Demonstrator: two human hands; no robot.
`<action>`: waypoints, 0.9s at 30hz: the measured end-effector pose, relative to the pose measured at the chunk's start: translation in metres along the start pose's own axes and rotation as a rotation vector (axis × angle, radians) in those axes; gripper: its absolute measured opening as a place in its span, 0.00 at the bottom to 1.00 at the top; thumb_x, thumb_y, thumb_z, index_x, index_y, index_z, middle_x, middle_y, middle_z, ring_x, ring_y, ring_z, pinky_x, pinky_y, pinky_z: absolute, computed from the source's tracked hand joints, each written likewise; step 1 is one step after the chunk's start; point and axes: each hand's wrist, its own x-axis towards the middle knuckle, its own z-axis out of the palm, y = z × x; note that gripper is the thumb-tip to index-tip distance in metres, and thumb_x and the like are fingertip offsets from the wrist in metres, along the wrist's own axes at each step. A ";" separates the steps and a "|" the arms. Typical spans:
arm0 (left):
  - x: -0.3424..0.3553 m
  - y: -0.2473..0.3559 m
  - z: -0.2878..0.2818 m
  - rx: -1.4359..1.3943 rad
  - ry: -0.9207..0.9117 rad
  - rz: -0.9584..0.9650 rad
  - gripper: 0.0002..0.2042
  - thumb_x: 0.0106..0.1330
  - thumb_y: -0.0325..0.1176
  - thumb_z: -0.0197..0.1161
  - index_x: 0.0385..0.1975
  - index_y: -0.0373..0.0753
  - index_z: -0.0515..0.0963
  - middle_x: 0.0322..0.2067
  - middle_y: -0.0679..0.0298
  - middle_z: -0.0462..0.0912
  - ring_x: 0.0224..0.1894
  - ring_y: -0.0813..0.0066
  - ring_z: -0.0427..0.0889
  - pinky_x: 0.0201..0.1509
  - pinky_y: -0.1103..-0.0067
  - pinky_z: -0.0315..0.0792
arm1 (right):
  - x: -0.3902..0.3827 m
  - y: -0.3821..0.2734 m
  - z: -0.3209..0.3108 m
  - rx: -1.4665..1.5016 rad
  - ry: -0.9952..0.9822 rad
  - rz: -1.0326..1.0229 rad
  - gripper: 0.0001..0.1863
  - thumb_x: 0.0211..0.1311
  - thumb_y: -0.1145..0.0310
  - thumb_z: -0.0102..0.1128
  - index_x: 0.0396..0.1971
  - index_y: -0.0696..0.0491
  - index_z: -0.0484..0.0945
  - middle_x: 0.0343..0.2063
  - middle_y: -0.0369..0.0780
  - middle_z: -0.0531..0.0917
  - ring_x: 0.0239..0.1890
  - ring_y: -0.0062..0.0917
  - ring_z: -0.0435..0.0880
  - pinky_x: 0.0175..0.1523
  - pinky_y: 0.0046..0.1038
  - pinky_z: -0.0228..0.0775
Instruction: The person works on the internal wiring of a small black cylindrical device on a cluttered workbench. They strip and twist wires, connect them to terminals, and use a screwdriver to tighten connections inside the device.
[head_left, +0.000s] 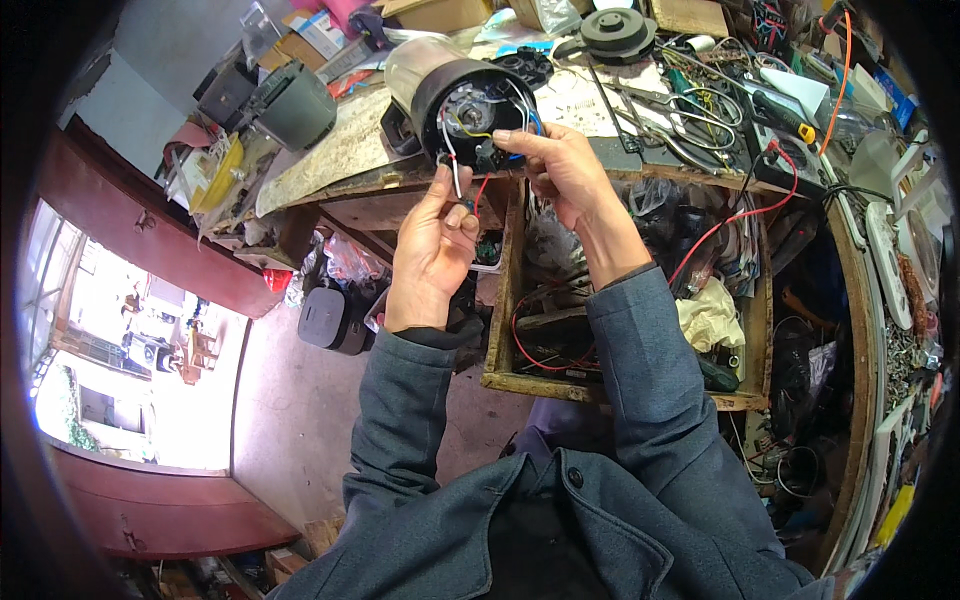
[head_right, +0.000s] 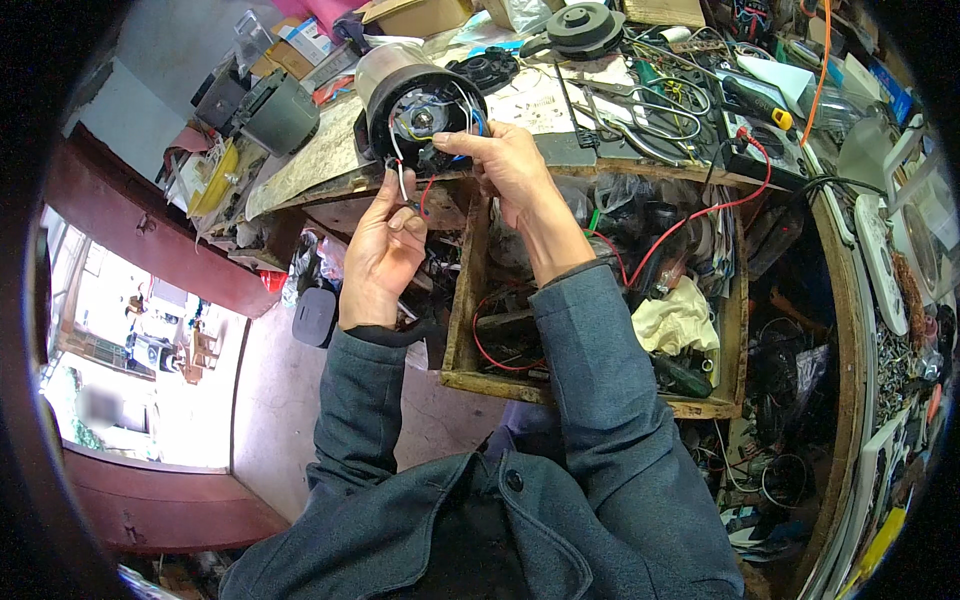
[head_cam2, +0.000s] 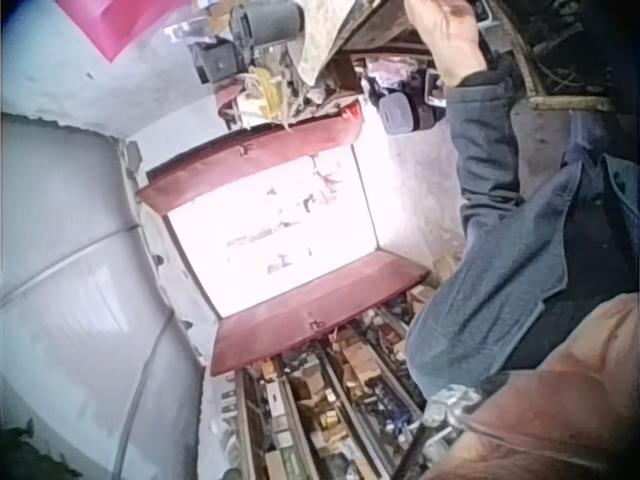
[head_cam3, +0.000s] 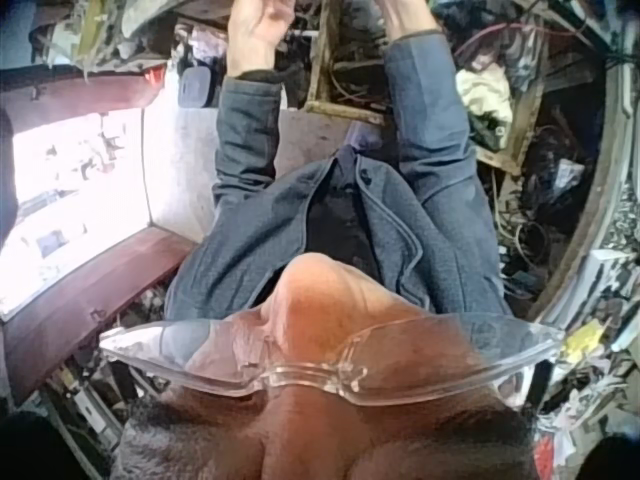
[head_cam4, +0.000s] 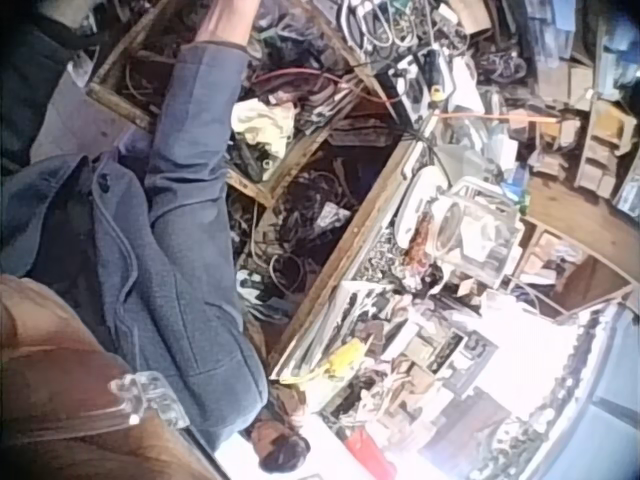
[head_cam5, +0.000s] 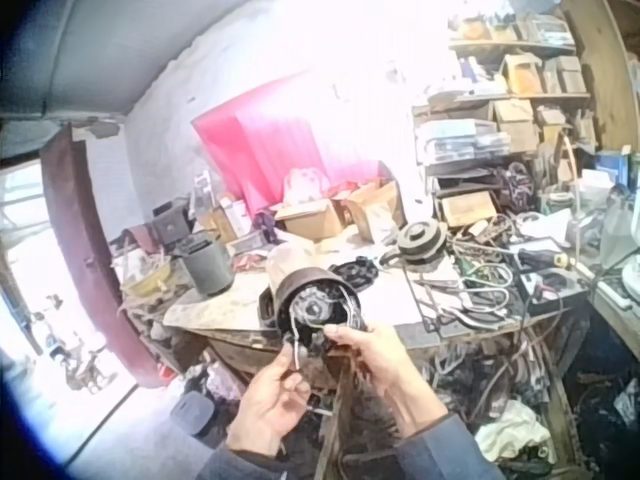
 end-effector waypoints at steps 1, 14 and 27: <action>0.001 0.000 -0.004 -0.012 -0.025 -0.026 0.09 0.72 0.37 0.66 0.44 0.40 0.82 0.42 0.64 0.88 0.21 0.86 0.72 0.29 0.85 0.72 | 0.002 0.002 -0.001 0.005 -0.002 -0.003 0.12 0.50 0.62 0.79 0.24 0.49 0.82 0.16 0.26 0.73 0.13 0.09 0.62 0.19 0.17 0.47; -0.019 -0.005 0.004 0.451 -0.085 0.239 0.11 0.67 0.26 0.69 0.48 0.37 0.83 0.40 0.64 0.89 0.30 0.83 0.80 0.34 0.83 0.73 | 0.005 0.004 -0.001 -0.018 0.009 -0.007 0.13 0.51 0.62 0.79 0.22 0.48 0.81 0.15 0.26 0.72 0.14 0.09 0.62 0.20 0.18 0.48; -0.023 -0.001 -0.008 0.430 -0.171 0.178 0.11 0.70 0.27 0.65 0.50 0.33 0.82 0.41 0.57 0.88 0.40 0.67 0.88 0.44 0.72 0.84 | 0.004 0.004 0.001 -0.043 0.024 -0.007 0.12 0.57 0.64 0.75 0.24 0.47 0.76 0.14 0.23 0.66 0.12 0.07 0.57 0.17 0.16 0.43</action>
